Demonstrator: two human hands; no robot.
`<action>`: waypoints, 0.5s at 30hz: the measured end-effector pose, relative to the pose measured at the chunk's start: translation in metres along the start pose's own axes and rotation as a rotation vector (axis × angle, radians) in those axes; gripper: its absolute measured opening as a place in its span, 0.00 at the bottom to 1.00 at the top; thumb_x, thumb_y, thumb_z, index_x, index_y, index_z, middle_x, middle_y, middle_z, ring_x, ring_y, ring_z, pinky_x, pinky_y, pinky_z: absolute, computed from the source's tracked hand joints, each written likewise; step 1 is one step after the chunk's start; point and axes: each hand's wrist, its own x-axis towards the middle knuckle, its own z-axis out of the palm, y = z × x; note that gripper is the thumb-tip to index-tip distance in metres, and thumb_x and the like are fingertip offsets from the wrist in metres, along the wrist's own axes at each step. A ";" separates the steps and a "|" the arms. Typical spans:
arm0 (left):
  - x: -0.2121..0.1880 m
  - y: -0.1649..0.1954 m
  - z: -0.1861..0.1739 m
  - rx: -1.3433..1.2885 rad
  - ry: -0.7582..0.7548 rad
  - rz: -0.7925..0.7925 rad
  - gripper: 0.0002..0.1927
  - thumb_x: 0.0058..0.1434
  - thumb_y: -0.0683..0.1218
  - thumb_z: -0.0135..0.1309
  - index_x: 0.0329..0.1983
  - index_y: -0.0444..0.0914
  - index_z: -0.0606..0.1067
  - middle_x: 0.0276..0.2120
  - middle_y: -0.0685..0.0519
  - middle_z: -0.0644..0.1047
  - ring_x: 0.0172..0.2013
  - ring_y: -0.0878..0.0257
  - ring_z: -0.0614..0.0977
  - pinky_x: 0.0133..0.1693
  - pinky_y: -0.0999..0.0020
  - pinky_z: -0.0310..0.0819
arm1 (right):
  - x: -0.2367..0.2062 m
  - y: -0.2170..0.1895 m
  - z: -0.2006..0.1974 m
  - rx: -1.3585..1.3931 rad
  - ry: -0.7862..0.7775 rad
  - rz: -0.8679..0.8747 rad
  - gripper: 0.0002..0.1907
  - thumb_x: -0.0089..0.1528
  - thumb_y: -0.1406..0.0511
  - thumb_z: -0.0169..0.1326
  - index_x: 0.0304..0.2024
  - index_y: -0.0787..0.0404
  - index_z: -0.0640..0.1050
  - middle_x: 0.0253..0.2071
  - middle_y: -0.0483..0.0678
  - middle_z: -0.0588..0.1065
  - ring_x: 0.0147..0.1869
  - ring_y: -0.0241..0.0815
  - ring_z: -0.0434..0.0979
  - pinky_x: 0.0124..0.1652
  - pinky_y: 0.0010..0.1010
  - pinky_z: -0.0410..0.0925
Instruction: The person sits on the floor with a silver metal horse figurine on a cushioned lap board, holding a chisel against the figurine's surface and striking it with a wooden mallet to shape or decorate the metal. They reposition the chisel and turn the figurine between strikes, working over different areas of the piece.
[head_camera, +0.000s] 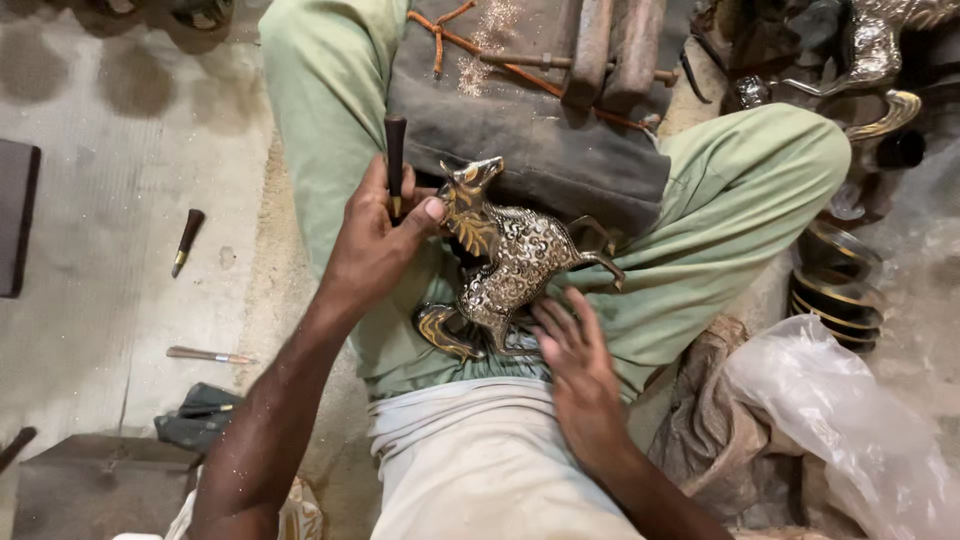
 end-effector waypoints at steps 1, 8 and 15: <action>-0.005 0.004 0.000 0.031 -0.002 0.024 0.15 0.69 0.46 0.57 0.43 0.41 0.60 0.36 0.57 0.69 0.44 0.66 0.79 0.45 0.70 0.83 | 0.005 0.005 0.009 0.000 0.005 -0.002 0.41 0.60 0.66 0.57 0.73 0.61 0.54 0.67 0.53 0.66 0.72 0.47 0.64 0.69 0.38 0.55; -0.051 0.061 0.007 -0.006 -0.202 0.132 0.16 0.68 0.44 0.59 0.48 0.40 0.63 0.38 0.56 0.65 0.54 0.62 0.79 0.52 0.69 0.76 | -0.020 -0.011 0.033 -0.175 -0.125 -0.078 0.34 0.62 0.64 0.56 0.67 0.69 0.61 0.60 0.56 0.72 0.64 0.48 0.72 0.64 0.41 0.64; -0.081 0.143 0.015 0.049 -0.352 0.353 0.24 0.55 0.42 0.65 0.45 0.40 0.61 0.42 0.55 0.69 0.55 0.63 0.76 0.55 0.68 0.76 | -0.013 -0.045 0.046 -0.065 -0.523 0.056 0.43 0.61 0.52 0.57 0.73 0.65 0.62 0.59 0.53 0.73 0.58 0.43 0.72 0.55 0.36 0.66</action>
